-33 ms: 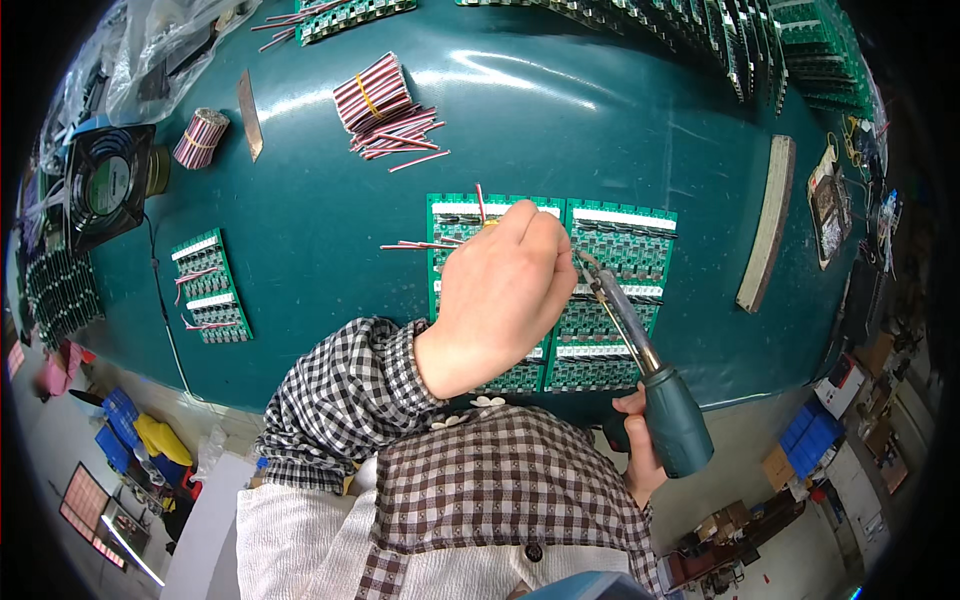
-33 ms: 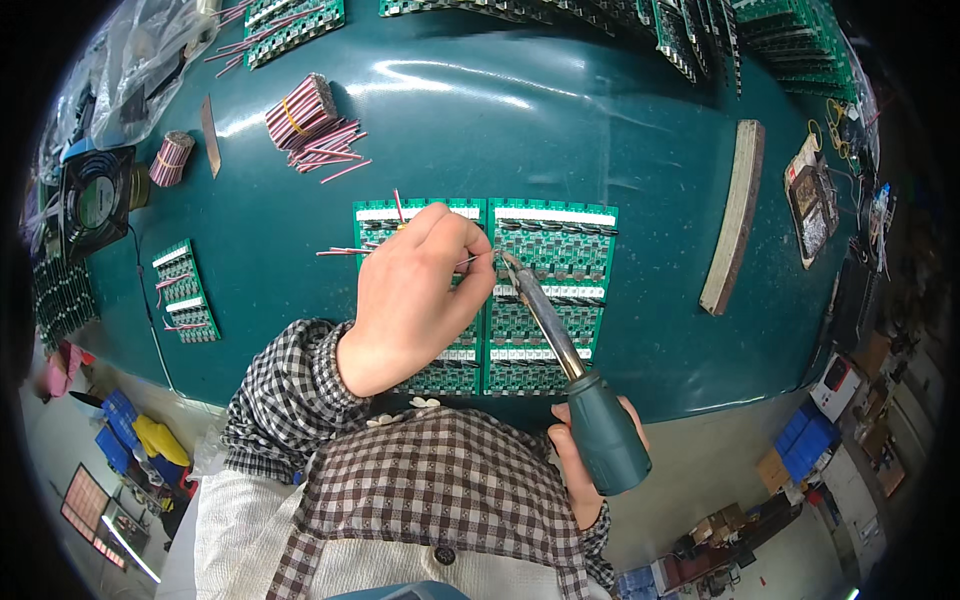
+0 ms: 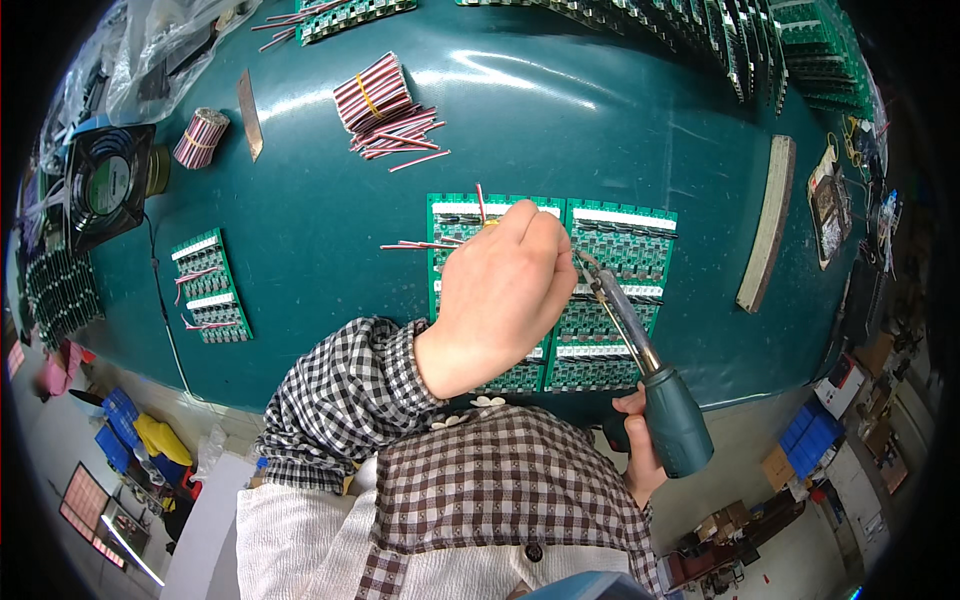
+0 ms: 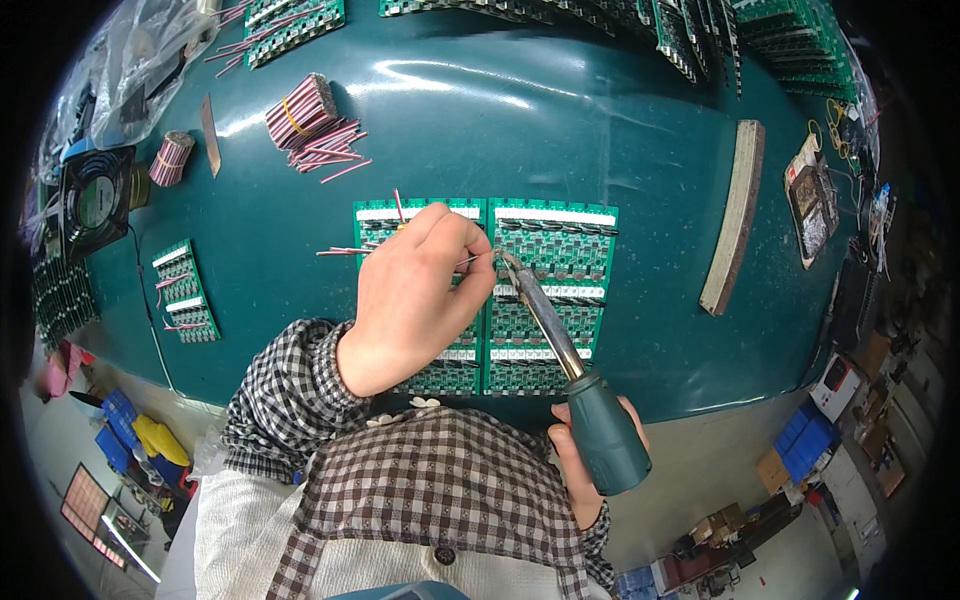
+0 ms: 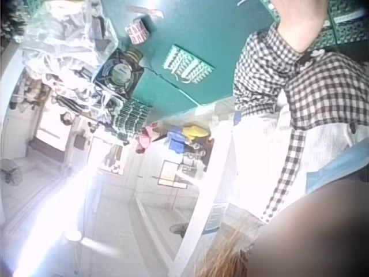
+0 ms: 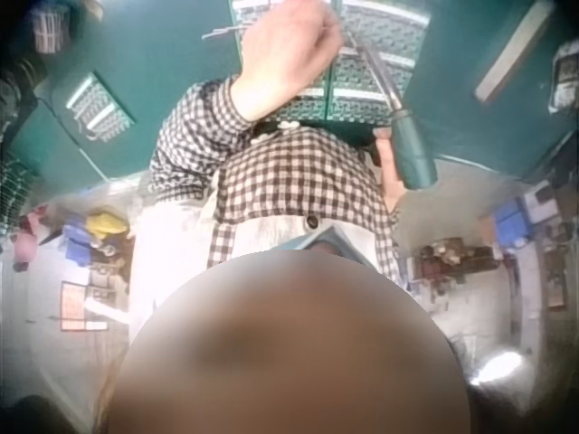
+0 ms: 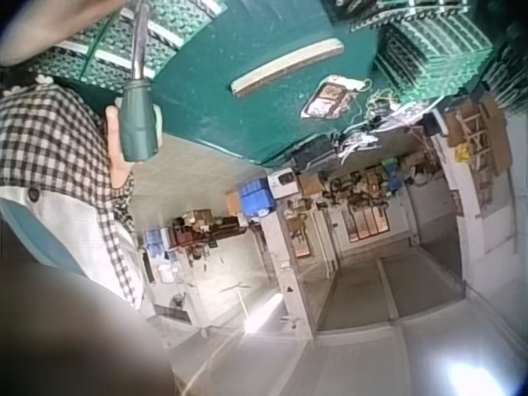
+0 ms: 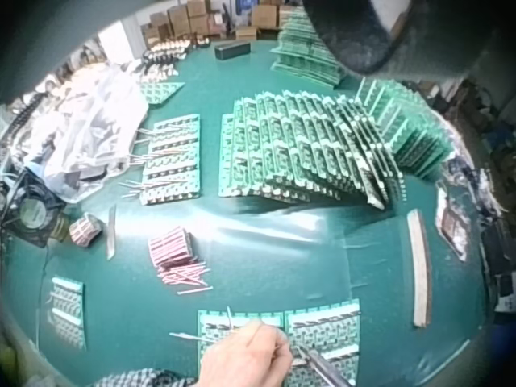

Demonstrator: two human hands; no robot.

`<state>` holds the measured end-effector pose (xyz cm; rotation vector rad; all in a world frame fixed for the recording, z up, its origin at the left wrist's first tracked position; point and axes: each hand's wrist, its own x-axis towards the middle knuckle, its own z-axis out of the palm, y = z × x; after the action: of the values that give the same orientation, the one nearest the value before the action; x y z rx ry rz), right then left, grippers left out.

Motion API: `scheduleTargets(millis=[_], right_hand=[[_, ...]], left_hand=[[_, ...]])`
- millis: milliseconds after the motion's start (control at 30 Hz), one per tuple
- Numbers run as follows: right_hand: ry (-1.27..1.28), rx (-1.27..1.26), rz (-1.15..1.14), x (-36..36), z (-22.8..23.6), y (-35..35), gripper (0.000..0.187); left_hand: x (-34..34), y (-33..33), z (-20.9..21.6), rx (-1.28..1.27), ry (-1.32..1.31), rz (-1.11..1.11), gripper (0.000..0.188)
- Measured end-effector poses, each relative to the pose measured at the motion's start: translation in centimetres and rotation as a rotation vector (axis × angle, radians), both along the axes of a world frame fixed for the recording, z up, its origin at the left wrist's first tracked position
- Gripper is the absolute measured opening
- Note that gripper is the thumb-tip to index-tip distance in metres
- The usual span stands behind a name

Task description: The person solders wires onto multiple small printed circuit boards (PCBs) using a soldering iron.

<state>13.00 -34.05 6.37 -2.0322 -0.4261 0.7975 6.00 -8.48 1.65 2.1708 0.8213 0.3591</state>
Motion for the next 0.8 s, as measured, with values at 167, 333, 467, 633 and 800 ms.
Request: scheduleTargets(millis=[167,333,467,633,800], right_hand=[[-0.014,0.091,-0.074,-0.3,-0.1,0.2,0.045],[-0.024,0.103,-0.076,-0.2,-0.1,0.1,0.045],[0.08,0.164,-0.209,-0.7,0.5,1.4,0.046],[0.08,0.181,-0.191,-0.7,0.1,0.8,0.048],[0.046,0.095,-0.071,-0.2,-0.1,-0.1,0.048]], left_hand=[[0.0,0.0,0.0,0.003,-0.002,0.007,0.014],[0.0,0.0,0.0,0.008,0.001,0.003,0.014],[-0.1,0.0,0.0,-0.015,0.003,-0.011,0.012],[-0.2,0.0,-0.1,0.02,0.029,-0.017,0.014],[-0.2,-0.2,0.0,0.01,0.036,0.001,0.014]])
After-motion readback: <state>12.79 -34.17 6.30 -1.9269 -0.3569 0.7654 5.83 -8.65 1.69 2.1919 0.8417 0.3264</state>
